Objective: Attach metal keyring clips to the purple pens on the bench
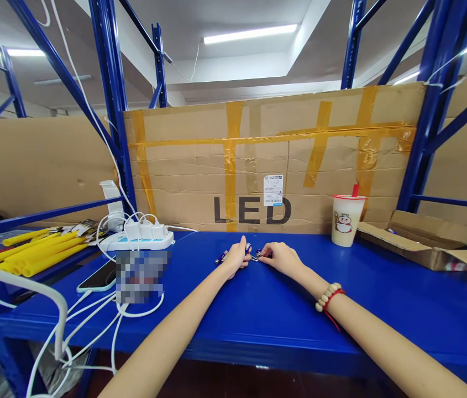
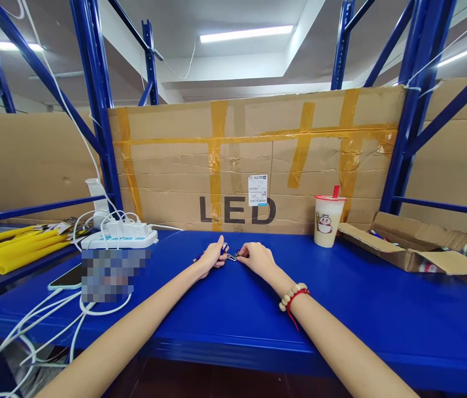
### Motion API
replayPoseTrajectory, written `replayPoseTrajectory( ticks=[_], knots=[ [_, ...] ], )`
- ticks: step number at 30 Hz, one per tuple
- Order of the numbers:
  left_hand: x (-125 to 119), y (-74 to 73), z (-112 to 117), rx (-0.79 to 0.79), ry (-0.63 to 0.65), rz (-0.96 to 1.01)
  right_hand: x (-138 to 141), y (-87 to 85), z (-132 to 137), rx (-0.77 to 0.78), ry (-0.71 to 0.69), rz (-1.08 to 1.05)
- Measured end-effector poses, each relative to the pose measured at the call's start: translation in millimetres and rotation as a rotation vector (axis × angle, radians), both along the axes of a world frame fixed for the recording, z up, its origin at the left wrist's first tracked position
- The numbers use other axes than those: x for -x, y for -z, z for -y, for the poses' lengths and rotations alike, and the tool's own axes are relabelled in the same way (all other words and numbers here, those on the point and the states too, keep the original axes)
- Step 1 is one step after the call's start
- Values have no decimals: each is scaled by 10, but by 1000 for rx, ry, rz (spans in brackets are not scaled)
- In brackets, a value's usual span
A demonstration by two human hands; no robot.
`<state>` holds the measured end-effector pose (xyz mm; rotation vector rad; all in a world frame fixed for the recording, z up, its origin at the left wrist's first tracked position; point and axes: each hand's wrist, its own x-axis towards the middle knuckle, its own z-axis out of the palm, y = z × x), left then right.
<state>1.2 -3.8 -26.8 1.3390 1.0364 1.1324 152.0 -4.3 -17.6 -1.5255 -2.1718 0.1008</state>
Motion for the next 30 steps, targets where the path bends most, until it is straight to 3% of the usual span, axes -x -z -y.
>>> replayPoseTrajectory(
  ticks=[4,10,19,25,30],
  knots=[
    [30,-68,-8,-32,-115,100,-29,-9,-44,-60,6,-149],
    [91,-120,-55,1,-240,223,-102,-22,-179,-129,34,-621],
    [63,-65,-84,-58,-134,180,-146,12,-230,98,18,-969],
    [38,-84,1,-32,-79,24,-46,-32,-197,121,-102,-1172],
    [50,-77,-15,-53,-112,69,-36,-54,-161,106,-84,-1312]
  ],
)
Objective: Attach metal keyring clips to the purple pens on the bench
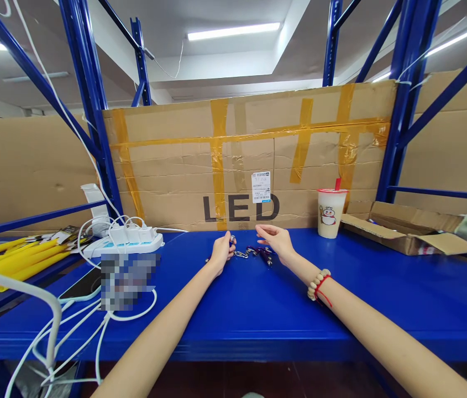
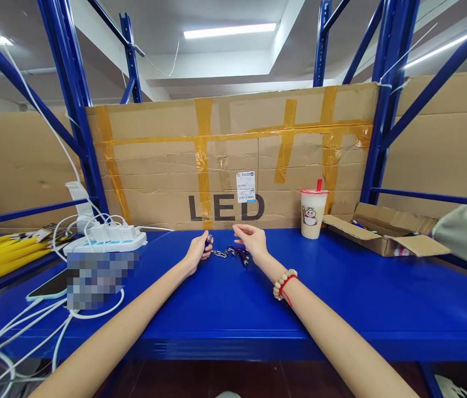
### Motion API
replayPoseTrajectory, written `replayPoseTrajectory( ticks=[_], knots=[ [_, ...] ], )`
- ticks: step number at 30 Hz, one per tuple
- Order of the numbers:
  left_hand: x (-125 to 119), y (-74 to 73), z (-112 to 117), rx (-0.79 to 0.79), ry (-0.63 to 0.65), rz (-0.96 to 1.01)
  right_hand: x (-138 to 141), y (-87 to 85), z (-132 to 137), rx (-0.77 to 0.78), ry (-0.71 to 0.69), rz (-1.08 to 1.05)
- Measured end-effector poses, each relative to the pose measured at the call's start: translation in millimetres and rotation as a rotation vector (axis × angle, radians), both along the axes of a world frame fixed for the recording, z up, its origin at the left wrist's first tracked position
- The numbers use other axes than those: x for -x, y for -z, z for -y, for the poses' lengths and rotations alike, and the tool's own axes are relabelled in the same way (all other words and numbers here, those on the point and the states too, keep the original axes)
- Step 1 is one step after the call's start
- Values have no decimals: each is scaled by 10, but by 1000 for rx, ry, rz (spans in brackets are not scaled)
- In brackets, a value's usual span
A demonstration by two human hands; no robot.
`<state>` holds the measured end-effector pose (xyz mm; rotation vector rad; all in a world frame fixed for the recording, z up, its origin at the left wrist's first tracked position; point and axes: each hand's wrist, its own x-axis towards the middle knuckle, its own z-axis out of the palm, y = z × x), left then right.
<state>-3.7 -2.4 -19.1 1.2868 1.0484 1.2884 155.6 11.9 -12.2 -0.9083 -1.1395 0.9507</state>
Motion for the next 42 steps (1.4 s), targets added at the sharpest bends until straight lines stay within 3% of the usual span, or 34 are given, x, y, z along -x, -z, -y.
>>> replayPoseTrajectory(
  ticks=[7,20,25,31,38,42],
  knots=[
    [-32,23,-28,-41,8,51,-100,22,-25,83,-4,-106],
    [-50,84,-56,-76,-24,-83,5,56,29,76,-61,116],
    [-48,107,-68,-94,-73,-102,39,54,47,90,-24,179],
    [-16,139,-102,-269,-99,-255,36,37,64,51,-18,284],
    [10,108,-126,-417,-84,-385,38,19,65,-45,-223,379],
    [33,80,-108,-508,-98,-468,16,12,62,-33,-250,350]
  ],
)
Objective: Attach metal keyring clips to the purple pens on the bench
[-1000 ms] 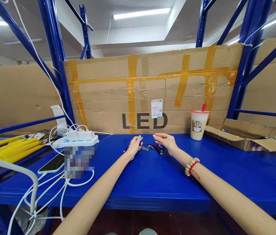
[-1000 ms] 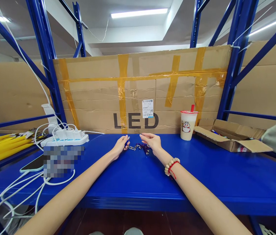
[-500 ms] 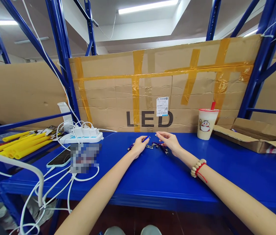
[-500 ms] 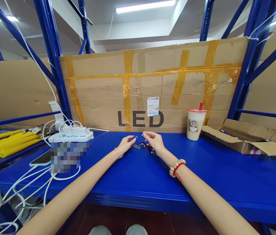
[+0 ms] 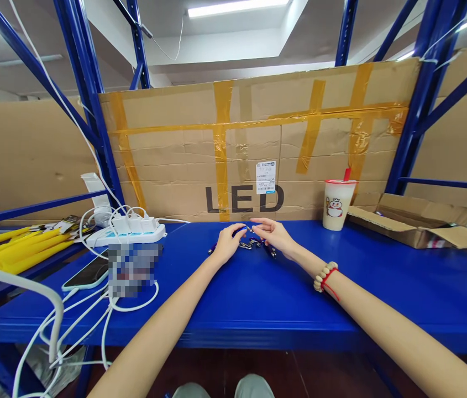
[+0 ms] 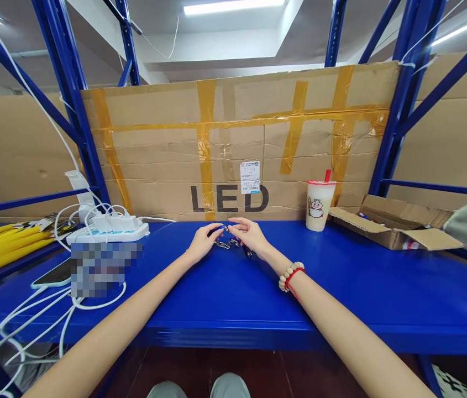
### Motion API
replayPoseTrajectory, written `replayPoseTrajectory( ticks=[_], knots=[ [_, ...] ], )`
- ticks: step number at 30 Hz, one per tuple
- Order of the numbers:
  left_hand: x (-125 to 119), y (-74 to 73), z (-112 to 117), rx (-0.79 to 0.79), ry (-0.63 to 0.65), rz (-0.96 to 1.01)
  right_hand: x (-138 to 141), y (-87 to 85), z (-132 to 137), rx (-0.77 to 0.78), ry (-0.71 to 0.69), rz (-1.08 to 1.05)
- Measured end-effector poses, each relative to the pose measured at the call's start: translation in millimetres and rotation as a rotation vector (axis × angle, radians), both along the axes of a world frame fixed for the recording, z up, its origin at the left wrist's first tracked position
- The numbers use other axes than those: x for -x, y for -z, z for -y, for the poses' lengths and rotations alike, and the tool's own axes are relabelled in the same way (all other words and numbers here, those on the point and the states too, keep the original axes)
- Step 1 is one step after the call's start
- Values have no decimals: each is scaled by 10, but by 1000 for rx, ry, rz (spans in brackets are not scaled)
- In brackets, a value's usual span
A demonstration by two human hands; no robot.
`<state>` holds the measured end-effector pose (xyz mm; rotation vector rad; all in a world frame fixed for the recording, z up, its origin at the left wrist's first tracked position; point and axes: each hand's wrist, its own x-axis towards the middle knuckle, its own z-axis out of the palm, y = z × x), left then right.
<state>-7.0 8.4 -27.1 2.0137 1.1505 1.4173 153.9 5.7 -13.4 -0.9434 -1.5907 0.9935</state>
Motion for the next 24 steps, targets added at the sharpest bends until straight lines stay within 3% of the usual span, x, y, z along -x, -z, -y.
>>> replayPoseTrajectory(
  ticks=[4,16,24],
  knots=[
    [27,-22,43,-129,9,-158,-34,2,-10,13,18,-47],
    [-10,-3,149,-252,-1,-370,-113,9,-17,76,-127,-47],
    [3,-2,171,-457,-54,-666,-122,75,-53,121,-104,-63]
  ],
)
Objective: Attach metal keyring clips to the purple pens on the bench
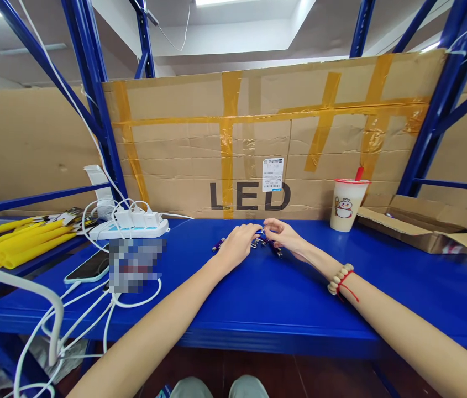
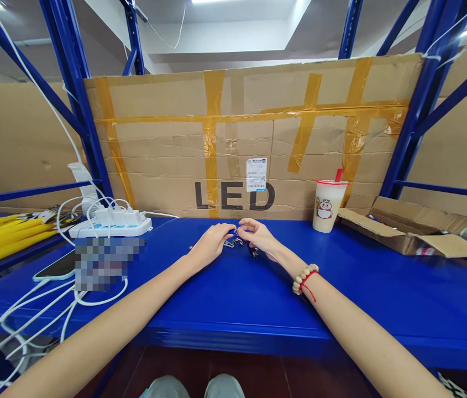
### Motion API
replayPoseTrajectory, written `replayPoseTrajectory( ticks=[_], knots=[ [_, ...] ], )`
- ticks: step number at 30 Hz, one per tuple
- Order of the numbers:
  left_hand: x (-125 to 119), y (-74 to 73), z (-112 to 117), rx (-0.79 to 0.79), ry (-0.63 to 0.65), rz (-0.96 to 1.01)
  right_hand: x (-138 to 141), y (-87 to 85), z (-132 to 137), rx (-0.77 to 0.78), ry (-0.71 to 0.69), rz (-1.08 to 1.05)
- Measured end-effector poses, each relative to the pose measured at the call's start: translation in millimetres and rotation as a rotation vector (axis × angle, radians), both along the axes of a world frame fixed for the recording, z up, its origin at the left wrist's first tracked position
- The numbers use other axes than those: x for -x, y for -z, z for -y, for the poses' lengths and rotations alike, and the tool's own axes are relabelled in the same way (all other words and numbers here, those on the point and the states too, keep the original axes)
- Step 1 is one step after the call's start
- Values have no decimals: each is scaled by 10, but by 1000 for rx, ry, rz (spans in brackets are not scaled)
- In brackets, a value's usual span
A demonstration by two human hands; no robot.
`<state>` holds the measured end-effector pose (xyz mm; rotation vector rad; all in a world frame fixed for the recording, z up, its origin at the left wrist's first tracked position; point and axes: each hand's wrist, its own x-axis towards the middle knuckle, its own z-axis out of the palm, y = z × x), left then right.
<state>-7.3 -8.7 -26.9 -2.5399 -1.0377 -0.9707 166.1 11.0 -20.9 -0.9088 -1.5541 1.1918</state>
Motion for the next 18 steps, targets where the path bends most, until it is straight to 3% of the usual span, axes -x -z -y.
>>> replayPoseTrajectory(
  ticks=[6,12,18],
  knots=[
    [5,-13,42,-14,-13,-90,9,25,21,-8,-36,5],
    [-9,6,-2,5,-28,-35,36,40,-12,-5,19,2],
    [-18,15,-19,63,-34,39,28,6,-37,-159,34,97]
  ],
)
